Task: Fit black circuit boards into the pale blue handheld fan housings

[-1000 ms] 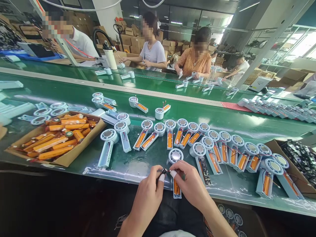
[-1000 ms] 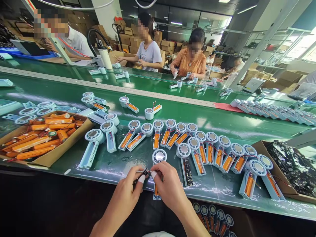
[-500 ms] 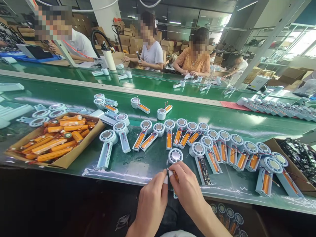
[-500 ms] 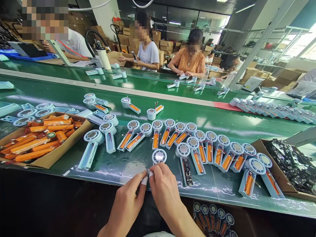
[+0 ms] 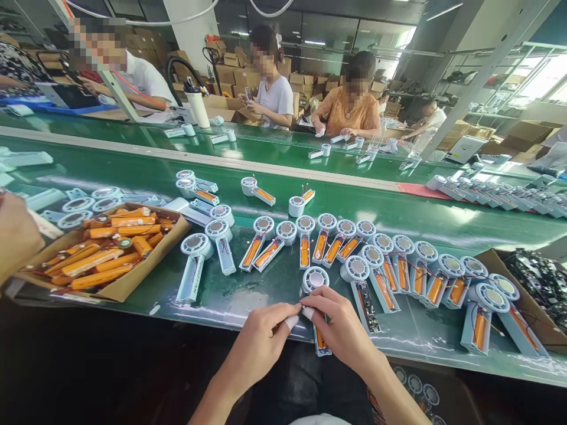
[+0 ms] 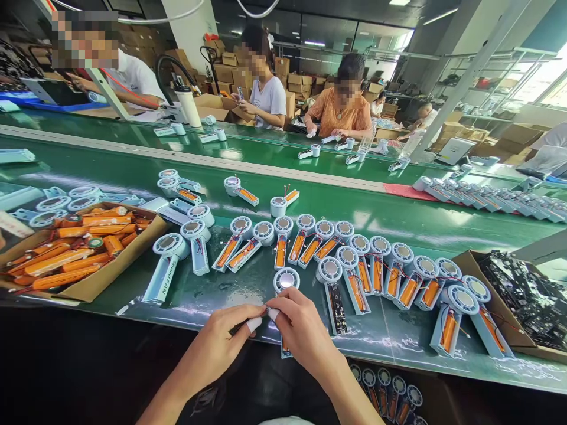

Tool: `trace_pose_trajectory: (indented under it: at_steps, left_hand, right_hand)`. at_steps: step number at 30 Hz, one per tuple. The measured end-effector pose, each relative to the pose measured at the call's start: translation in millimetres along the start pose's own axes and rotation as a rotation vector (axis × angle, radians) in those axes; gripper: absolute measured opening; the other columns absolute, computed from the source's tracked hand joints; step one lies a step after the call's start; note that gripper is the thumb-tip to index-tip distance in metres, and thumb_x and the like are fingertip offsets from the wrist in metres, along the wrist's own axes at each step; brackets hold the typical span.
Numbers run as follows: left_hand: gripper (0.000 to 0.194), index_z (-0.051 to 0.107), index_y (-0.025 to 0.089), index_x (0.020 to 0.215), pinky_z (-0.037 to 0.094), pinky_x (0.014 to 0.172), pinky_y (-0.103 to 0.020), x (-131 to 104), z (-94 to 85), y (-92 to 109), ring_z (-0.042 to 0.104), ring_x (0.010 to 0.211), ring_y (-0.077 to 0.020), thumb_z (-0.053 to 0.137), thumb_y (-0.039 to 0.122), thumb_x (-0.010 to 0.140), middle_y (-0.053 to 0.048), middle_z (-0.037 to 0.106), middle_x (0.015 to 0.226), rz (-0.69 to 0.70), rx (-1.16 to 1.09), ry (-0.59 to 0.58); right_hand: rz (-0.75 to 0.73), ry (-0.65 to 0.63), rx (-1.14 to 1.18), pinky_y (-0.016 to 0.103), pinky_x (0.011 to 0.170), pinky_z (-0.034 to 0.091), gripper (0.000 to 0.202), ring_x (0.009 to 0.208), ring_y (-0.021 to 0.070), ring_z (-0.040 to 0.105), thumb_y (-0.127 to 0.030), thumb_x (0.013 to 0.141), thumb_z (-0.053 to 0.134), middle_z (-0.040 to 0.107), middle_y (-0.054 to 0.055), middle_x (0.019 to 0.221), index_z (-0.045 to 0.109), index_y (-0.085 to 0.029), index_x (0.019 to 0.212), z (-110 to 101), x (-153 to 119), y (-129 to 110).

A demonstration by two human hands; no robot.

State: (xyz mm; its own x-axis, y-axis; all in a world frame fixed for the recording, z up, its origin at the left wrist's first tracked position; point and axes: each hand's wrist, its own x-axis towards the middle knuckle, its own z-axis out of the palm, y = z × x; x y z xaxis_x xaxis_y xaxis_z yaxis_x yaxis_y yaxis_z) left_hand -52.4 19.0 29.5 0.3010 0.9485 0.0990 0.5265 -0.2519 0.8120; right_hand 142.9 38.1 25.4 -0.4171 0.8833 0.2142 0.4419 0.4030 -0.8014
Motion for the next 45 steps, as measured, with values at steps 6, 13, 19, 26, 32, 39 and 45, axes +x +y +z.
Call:
trace_pose_trajectory:
  at_steps: [6,13,19,26,32,39,45]
  left_hand:
    - [0.032,0.076,0.029,0.112,0.055,0.084,-0.024,2,-0.3,-4,0.074,0.090,-0.0183,0.051,0.019,0.094,-0.001,0.080,0.107,-0.028,-0.013,-0.016]
    - [0.035,0.075,0.029,0.112,0.053,0.083,-0.025,3,-2.6,-3,0.073,0.091,-0.0184,0.049,0.017,0.093,0.000,0.079,0.103,-0.046,-0.064,-0.053]
    - [0.030,0.073,0.029,0.114,0.050,0.074,-0.022,8,-0.4,3,0.070,0.076,-0.0144,0.050,0.022,0.096,0.004,0.076,0.090,-0.105,-0.164,-0.063]
    - [0.031,0.073,0.028,0.114,0.050,0.076,-0.024,5,1.4,5,0.069,0.077,-0.0159,0.049,0.020,0.096,0.002,0.075,0.089,-0.089,-0.163,-0.064]
    - [0.029,0.074,0.027,0.110,0.050,0.092,-0.030,4,3.8,9,0.068,0.100,-0.0214,0.051,0.020,0.094,-0.003,0.075,0.105,-0.058,-0.181,-0.020]
    - [0.054,0.063,0.023,0.131,0.050,0.101,-0.038,-5,10.4,15,0.066,0.111,-0.0252,0.037,0.059,0.099,-0.010,0.070,0.122,-0.332,-0.702,0.009]
    - [0.047,0.065,0.016,0.113,0.054,0.069,-0.033,5,33.5,3,0.067,0.076,-0.0218,0.053,0.055,0.090,-0.009,0.072,0.094,-0.447,-0.613,0.015]
  right_hand:
    - [0.027,0.024,-0.056,0.027,0.075,0.050,0.030,0.084,0.0184,0.064,-0.007,0.094,0.051,0.064,0.005,0.095,0.073,-0.023,0.105,5,-1,-2]
    - [0.034,0.016,0.032,0.027,0.075,0.048,0.028,0.085,0.0178,0.063,-0.006,0.094,0.052,0.065,0.004,0.092,0.073,-0.023,0.102,3,1,1]
    - [0.081,-0.109,0.122,0.026,0.075,0.047,0.025,0.083,0.0158,0.060,-0.013,0.096,0.056,0.061,0.003,0.100,0.070,-0.025,0.113,-12,0,0]
    - [0.102,-0.037,0.141,0.026,0.072,0.044,0.021,0.081,0.0160,0.058,-0.016,0.096,0.054,0.061,0.004,0.094,0.071,-0.022,0.104,-9,-2,1]
    - [0.172,-0.021,0.106,0.025,0.060,0.036,0.027,0.066,0.0133,0.049,-0.031,0.099,0.053,0.057,0.000,0.074,0.070,-0.018,0.082,-8,4,-4]
    - [0.429,-0.085,0.315,0.023,0.052,0.036,0.029,0.057,0.0116,0.048,-0.045,0.094,0.060,0.055,-0.004,0.064,0.066,-0.017,0.101,-14,-4,-17]
    - [0.534,0.013,0.802,0.024,0.062,0.048,0.024,0.067,0.0130,0.056,-0.038,0.082,0.068,0.062,0.001,0.079,0.068,-0.017,0.094,-16,-4,-5]
